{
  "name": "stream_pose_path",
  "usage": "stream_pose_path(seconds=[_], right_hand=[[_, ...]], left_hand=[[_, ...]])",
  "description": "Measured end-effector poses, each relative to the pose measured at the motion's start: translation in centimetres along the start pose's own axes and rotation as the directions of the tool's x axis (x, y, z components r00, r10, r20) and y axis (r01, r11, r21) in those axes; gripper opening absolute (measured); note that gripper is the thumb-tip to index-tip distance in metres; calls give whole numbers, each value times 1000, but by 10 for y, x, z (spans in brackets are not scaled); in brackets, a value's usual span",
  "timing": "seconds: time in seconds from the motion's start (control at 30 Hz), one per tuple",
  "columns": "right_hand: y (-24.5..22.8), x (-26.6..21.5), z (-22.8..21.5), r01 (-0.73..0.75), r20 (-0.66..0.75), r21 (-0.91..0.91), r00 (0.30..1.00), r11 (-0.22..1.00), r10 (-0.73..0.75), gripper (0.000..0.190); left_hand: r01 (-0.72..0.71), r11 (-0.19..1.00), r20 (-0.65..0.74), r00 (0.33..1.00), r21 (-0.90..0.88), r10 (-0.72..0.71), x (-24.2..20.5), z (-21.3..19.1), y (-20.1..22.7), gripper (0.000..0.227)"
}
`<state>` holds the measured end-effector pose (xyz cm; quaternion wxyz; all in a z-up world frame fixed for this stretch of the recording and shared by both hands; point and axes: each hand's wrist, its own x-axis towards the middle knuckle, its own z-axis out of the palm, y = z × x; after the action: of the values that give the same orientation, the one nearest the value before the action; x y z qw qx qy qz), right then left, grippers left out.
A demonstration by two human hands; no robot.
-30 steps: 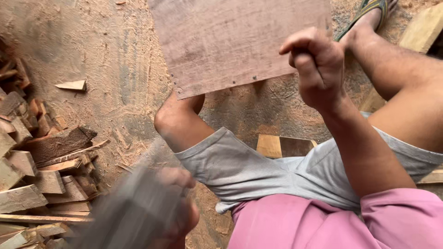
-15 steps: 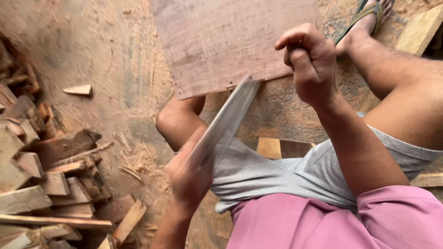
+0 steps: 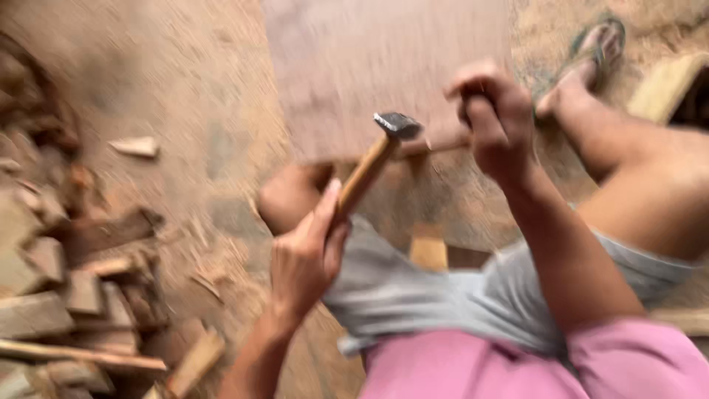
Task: The person sits on the floor and uses a hammer to drive nails into a wooden box frame. They repeatedly position nails and strike them to secure the wooden panels together.
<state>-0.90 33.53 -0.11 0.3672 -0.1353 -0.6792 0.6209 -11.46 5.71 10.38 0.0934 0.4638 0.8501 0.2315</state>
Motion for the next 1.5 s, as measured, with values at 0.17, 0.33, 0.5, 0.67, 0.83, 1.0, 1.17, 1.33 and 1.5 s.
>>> stream_pose_path(seconds=[0.17,0.33,0.5,0.67,0.83,1.0,1.17,1.33,1.5], right_hand=[[13,-20,-5,-58,-32,56,998,997,59,25],[-10,-12,1,-87,-13,102,996,991,89,24],[4,-15,-4,-85,-8,130,996,988,87,23],[12,-18,-15,-138,-27,293,988,946,152,26],[21,37,-65,-147,-393,117,901,982,182,26],[74,96,-94,-144,-294,-206,952,968,79,24],[111,99,-72,-418,-92,-167,908,893,408,54],[104,106,-44,-511,40,215,856,832,516,40],[96,84,-35,-425,-63,370,876,826,479,35]], left_hand=[[-58,838,-214,974,-542,-71,-35,-9,-5,28],[-34,999,-41,999,21,35,-20,-2,-19,47],[-28,1000,-50,998,-2,28,-3,5,-16,45],[157,946,73,987,-285,-142,-12,7,-22,32],[423,631,-72,793,-650,-605,-14,37,-54,18],[157,599,-430,557,-785,-710,32,85,-88,23],[-11,419,-407,269,-908,-873,76,120,-83,19],[-76,545,-548,206,-835,-811,83,131,-76,19],[12,487,-483,109,-873,-869,104,133,-92,22]])
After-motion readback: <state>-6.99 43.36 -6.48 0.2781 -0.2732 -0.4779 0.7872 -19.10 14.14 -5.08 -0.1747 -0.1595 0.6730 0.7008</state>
